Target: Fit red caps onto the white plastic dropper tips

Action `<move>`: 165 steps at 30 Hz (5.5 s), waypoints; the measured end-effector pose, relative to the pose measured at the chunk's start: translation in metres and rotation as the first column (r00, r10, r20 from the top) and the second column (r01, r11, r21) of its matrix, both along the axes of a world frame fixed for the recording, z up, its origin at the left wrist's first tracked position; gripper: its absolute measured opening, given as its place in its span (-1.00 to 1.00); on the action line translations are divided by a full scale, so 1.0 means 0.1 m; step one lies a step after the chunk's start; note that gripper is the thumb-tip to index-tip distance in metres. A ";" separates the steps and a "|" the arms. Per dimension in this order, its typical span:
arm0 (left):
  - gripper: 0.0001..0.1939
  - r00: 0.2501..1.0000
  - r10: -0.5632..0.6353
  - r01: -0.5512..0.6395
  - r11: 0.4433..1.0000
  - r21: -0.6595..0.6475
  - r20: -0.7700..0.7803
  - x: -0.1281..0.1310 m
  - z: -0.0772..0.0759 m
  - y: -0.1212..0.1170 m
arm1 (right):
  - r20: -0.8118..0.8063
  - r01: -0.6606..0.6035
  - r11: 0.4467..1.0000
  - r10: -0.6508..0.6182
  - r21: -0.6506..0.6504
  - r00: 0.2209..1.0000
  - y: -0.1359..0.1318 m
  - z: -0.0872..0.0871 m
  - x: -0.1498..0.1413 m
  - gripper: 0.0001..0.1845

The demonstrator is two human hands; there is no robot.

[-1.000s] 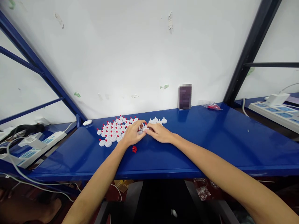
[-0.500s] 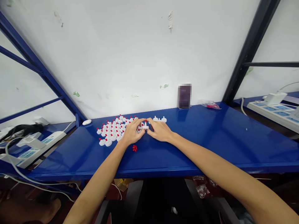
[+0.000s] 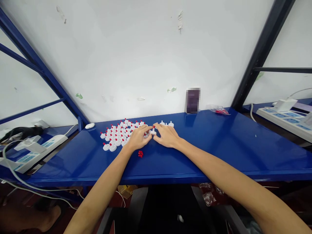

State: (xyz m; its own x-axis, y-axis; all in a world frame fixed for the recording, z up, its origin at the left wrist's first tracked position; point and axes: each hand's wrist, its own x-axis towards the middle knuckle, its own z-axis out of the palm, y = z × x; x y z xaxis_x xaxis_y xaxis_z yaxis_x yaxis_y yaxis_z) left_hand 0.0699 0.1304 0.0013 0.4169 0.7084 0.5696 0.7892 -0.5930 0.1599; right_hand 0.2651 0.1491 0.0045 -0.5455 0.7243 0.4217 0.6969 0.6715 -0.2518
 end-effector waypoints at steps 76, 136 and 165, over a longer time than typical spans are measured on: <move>-0.63 0.995 -0.037 0.032 0.998 -0.048 -0.097 0.00 -0.01 0.01 | -0.330 -0.288 0.955 0.252 -0.066 0.910 0.07 -0.03 0.00 -0.68; -0.58 0.816 0.071 -0.142 0.987 0.080 0.574 -0.18 0.02 0.11 | 0.328 -0.366 0.928 0.368 -0.072 0.870 -0.21 -0.04 -0.18 -0.59; -0.73 0.979 0.062 0.054 0.838 -0.543 0.193 -0.55 0.13 -0.94 | 0.239 0.079 0.990 -0.050 -0.116 0.970 -0.07 -0.01 -0.12 -0.64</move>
